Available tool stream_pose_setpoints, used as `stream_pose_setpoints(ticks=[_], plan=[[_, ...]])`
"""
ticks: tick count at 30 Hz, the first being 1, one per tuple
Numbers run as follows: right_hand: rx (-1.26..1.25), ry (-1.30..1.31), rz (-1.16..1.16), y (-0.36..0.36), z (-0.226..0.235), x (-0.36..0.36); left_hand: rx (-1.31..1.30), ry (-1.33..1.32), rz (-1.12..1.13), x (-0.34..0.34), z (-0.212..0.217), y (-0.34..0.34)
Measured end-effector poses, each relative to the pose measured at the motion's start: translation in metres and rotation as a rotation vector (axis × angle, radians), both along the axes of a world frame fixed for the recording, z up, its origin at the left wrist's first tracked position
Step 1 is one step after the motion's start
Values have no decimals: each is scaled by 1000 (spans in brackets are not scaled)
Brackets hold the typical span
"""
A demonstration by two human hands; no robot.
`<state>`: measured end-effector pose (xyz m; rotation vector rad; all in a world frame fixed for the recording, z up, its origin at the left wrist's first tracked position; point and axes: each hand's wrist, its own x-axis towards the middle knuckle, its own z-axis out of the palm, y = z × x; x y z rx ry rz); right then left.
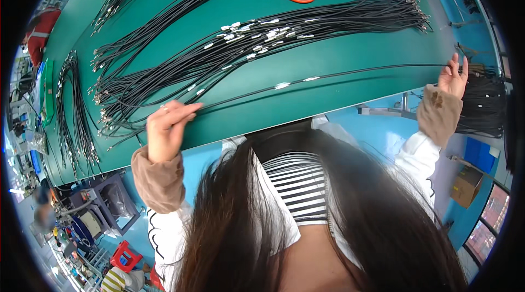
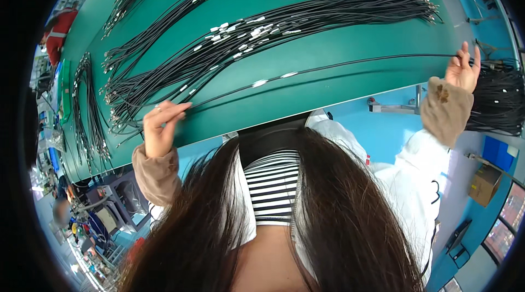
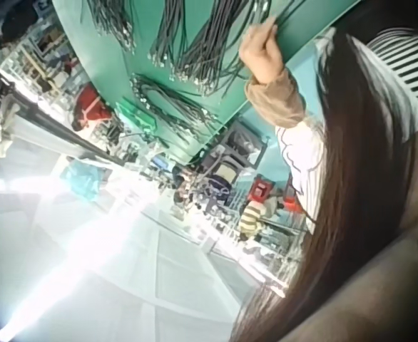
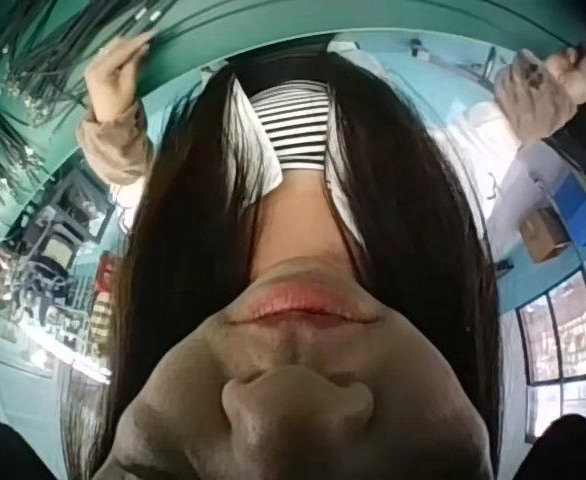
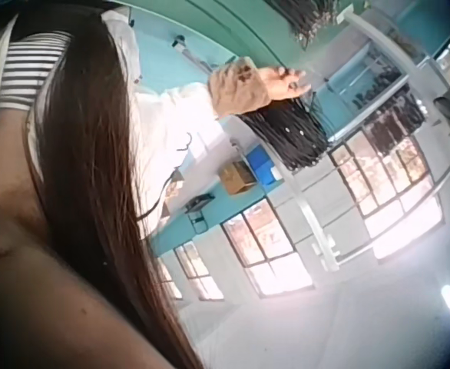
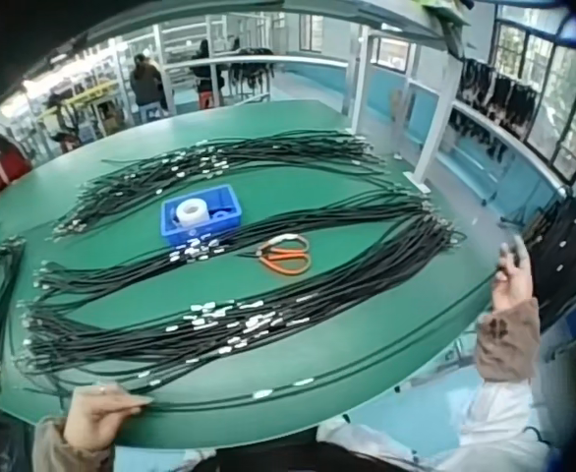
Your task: Attaching white plastic connectors to multiple black wiring bundles at a factory workbench.
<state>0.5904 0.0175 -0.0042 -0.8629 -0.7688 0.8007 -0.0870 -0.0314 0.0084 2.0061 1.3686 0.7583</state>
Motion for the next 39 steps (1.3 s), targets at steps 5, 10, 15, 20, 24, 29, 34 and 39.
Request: stream_pose_setpoints(ticks=[5, 10, 15, 20, 24, 29, 34, 39], plan=[[-208, 145, -336, -42, -28, 105, 121, 147, 188, -57, -4, -8], [-518, 169, -327, -85, -53, 154, 188, 293, 231, -104, 5, -17], [-614, 178, -438, -83, -59, 125, -159, 196, 302, -165, 31, -72], [-289, 47, 69, -40, 19, -28, -576, 242, 499, -185, 46, -77], [-236, -333, 371, -16, 64, -190, -234, -21, 371, -145, 68, -49], [-434, -569, 834, -1, 42, -329, -241, -524, 387, -4, 29, 6], [-494, -422, 939, -18, 8, -392, -376, -835, 305, 80, 6, 27], [-539, -438, 868, -23, -5, -402, -473, -985, 374, 92, -10, 33]])
